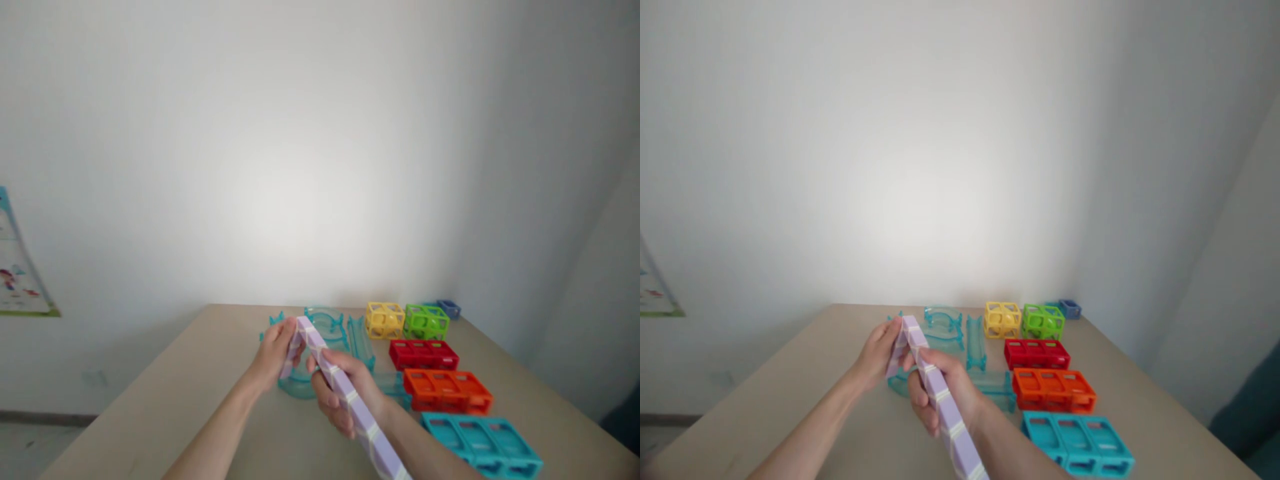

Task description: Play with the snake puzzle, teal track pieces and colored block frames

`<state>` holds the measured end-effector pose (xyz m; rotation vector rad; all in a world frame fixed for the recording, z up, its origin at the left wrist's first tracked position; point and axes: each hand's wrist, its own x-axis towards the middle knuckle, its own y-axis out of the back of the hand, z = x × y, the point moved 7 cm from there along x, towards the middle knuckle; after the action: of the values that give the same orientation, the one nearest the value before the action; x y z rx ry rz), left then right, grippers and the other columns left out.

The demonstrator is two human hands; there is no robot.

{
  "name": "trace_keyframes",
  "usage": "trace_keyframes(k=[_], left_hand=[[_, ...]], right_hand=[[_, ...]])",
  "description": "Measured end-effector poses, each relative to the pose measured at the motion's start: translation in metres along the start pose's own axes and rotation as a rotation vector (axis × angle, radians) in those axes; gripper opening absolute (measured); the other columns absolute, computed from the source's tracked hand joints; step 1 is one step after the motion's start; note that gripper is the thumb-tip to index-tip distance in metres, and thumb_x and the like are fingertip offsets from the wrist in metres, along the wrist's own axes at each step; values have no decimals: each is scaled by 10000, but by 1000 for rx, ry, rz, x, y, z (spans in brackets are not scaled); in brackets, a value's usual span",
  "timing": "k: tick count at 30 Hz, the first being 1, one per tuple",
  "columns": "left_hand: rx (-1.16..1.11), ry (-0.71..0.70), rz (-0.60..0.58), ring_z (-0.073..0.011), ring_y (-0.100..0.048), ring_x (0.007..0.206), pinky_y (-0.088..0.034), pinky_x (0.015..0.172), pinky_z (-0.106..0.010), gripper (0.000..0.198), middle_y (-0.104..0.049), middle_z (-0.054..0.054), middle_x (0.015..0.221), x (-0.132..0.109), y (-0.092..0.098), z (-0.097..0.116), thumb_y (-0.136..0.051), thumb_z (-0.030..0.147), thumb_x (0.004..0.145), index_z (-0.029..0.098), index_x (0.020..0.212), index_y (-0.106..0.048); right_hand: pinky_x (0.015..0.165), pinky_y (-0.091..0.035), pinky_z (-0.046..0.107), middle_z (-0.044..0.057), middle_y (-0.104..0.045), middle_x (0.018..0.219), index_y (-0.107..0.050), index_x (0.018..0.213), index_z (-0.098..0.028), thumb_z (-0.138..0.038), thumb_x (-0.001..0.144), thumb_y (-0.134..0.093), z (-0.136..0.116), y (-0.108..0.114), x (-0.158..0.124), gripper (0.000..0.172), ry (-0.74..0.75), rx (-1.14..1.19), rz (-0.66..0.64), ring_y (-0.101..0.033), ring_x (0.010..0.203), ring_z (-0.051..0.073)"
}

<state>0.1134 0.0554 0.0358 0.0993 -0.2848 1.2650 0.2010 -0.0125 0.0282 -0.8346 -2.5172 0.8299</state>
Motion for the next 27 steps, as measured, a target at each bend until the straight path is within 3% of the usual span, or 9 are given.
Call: trace_keyframes(k=[3,5,9,15,27], left_hand=[[-123,179,-165,-63,-363,330,-338,309,-181,506,-479,34,467,-6,-7,-25,-491,637,815,147,700,-543],[-179,214,-241,-51,-329,291,-337,263,-185,501,-485,31,462,-14,-7,-31,-530,632,792,142,688,-546],[-253,243,-287,-31,-316,261,-356,236,-181,441,-523,21,489,-26,-3,-33,-601,559,778,135,674,-540],[-289,276,-305,-44,-387,282,-413,258,-189,350,-552,20,533,-27,-7,-38,-614,480,799,153,717,-524],[-242,308,-253,-42,-370,244,-375,233,-177,354,-531,41,524,-28,-9,-40,-587,468,820,152,682,-508]], right_hand=[[244,-413,185,-54,-562,489,-540,958,-170,-436,884,-450,9,8,-8,290,40,122,-125,-468,259,103],[249,-426,194,-48,-572,494,-543,972,-167,-424,900,-428,18,12,-10,290,9,167,-186,-484,264,112],[257,-449,212,-37,-589,505,-546,986,-158,-421,913,-411,31,12,-9,305,-56,206,-228,-526,288,130],[251,-440,201,-53,-571,472,-543,950,-166,-463,883,-458,35,15,-10,315,-67,221,-157,-493,256,113],[229,-341,159,-53,-521,422,-539,884,-178,-494,835,-474,40,29,-11,326,-144,130,41,-469,245,117]])
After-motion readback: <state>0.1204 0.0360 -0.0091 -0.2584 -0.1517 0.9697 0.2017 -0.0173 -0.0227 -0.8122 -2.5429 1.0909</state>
